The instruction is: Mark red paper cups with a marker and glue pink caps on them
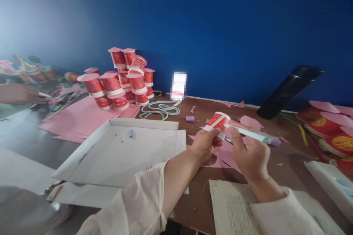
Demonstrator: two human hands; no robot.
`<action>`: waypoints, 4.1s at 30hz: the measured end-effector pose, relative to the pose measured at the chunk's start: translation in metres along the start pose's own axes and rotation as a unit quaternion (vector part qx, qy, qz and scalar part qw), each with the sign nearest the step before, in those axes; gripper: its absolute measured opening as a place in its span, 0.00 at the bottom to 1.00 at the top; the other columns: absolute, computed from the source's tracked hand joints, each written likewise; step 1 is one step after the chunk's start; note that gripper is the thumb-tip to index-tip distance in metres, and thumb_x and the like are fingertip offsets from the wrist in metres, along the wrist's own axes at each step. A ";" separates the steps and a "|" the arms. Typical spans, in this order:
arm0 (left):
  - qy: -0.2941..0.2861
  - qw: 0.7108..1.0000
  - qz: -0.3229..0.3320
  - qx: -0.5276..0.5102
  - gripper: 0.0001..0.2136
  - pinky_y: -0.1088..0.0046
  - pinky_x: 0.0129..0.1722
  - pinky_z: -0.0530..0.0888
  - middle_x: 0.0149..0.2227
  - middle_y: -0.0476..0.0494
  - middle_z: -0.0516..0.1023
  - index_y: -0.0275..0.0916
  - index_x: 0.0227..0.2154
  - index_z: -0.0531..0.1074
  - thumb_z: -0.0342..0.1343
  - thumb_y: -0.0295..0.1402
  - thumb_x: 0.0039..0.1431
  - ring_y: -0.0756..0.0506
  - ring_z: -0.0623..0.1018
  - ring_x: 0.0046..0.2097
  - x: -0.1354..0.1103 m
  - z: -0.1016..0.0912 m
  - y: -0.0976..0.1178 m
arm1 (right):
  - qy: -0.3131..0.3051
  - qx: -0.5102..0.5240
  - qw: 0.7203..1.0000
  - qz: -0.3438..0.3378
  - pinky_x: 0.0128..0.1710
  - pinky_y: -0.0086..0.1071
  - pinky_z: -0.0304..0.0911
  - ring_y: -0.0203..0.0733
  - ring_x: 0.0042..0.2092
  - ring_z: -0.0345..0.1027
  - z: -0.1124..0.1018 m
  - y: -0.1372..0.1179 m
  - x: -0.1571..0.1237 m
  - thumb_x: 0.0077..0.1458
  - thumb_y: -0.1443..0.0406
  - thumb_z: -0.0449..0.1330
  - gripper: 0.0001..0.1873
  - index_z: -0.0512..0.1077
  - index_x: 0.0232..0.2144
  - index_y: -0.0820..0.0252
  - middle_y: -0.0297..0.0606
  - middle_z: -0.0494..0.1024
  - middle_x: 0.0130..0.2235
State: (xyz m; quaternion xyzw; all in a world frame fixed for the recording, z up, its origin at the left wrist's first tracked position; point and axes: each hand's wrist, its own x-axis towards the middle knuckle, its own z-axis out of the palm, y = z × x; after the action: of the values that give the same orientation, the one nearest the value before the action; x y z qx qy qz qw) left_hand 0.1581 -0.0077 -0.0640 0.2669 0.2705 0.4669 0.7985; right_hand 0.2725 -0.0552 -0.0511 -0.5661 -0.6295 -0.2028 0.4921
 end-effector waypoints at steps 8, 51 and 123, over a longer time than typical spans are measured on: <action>0.000 1.000 0.006 -0.005 0.16 0.76 0.24 0.63 0.22 0.49 0.71 0.32 0.28 0.74 0.71 0.36 0.39 0.54 0.66 0.23 -0.001 0.001 0.000 | -0.016 0.016 0.999 -0.022 0.44 0.38 0.68 0.44 0.41 0.77 0.000 -0.002 0.001 0.63 0.62 0.57 0.11 0.78 0.38 0.59 0.41 0.83 0.38; 0.018 0.997 -0.034 -0.060 0.11 0.77 0.26 0.66 0.21 0.51 0.65 0.33 0.26 0.72 0.70 0.31 0.45 0.54 0.63 0.25 0.000 0.005 0.002 | -0.018 -0.060 0.994 0.094 0.42 0.41 0.64 0.50 0.44 0.74 -0.003 0.006 -0.005 0.65 0.54 0.52 0.20 0.78 0.40 0.60 0.46 0.82 0.40; -0.020 0.997 -0.013 0.074 0.09 0.74 0.28 0.62 0.25 0.48 0.70 0.34 0.31 0.75 0.63 0.35 0.49 0.52 0.66 0.27 -0.004 0.003 0.000 | 0.011 -0.033 0.998 0.043 0.48 0.38 0.68 0.45 0.45 0.76 -0.005 -0.003 -0.001 0.63 0.59 0.56 0.13 0.78 0.41 0.58 0.42 0.83 0.42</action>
State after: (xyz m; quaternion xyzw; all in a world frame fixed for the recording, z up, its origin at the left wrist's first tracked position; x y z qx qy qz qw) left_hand 0.1583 -0.0118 -0.0615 0.3313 0.2913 0.4300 0.7877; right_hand 0.2713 -0.0610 -0.0486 -0.6061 -0.5922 -0.2086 0.4882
